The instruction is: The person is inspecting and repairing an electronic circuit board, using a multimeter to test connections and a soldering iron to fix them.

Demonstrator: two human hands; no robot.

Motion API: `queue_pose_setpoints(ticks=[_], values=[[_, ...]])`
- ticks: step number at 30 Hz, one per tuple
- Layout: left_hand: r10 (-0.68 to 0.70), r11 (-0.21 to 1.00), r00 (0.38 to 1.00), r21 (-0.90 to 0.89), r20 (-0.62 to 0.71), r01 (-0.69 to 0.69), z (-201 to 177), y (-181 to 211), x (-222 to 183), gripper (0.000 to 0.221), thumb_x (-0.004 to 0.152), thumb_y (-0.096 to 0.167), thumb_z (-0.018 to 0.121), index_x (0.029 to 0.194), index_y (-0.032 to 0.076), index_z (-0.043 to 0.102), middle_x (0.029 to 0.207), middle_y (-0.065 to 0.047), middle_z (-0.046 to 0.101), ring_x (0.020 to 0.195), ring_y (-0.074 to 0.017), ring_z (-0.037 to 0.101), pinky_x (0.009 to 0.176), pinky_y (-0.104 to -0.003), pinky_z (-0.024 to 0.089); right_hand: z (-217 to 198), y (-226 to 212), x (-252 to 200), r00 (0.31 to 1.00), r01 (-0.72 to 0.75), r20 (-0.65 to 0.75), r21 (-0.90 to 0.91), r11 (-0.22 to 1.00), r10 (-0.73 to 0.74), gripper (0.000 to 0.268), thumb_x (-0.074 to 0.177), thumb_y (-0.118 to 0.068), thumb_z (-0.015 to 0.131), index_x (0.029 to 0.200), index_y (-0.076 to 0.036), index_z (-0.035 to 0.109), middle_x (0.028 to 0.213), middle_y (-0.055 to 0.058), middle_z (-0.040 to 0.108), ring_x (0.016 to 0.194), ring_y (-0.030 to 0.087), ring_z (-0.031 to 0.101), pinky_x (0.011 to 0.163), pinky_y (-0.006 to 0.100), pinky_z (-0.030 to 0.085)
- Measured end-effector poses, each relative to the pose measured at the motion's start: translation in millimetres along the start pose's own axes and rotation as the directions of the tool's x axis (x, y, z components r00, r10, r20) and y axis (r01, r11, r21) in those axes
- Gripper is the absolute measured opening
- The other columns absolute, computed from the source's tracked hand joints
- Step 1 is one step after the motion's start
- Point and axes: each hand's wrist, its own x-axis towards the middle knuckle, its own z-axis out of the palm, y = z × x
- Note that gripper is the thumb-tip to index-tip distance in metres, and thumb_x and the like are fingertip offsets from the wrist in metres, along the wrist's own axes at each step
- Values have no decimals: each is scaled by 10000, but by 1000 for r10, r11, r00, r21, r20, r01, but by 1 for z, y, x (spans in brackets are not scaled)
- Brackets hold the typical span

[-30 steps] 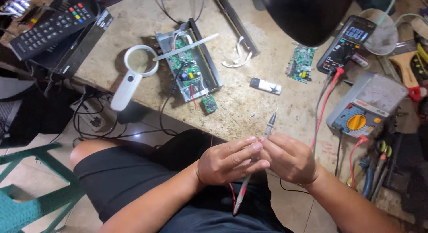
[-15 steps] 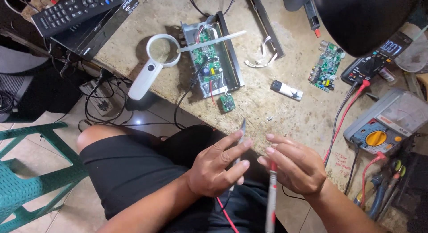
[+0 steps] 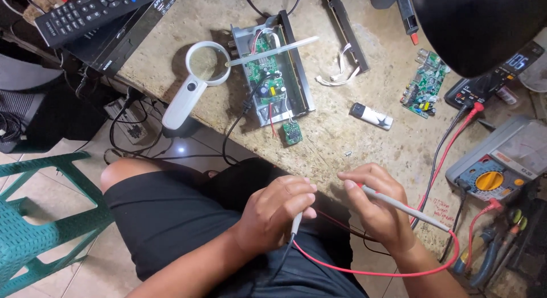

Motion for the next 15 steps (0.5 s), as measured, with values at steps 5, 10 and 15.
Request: queue_pose_setpoints(ticks=[5,10,15], values=[[-243,962,969,140,50,234,-4,-1,-8,306,969,110,753,1228,6,626,1190,-209,610,1105,-377,663,980,-456,581,-5,3,10,995,-48,96,181,982,31,253,949,-150,560,1049,-15,749,932,88,693,882,199,636,821,333,486],[-277,960,943,-87,-187,265,-1,-10,-20,360,1107,347,460,1236,24,557,1217,-269,682,1139,-397,732,969,-444,626,29,-13,23,927,-269,-40,620,737,373,185,932,-32,676,1079,31,584,834,240,724,644,290,739,551,362,637],[-210,969,870,25,-446,247,13,-33,-20,148,996,24,607,1097,-61,541,1076,-251,745,920,-377,766,754,-413,656,60,-20,32,885,-243,-155,650,720,439,246,950,-89,688,1147,59,687,972,218,764,867,239,748,777,428,655]])
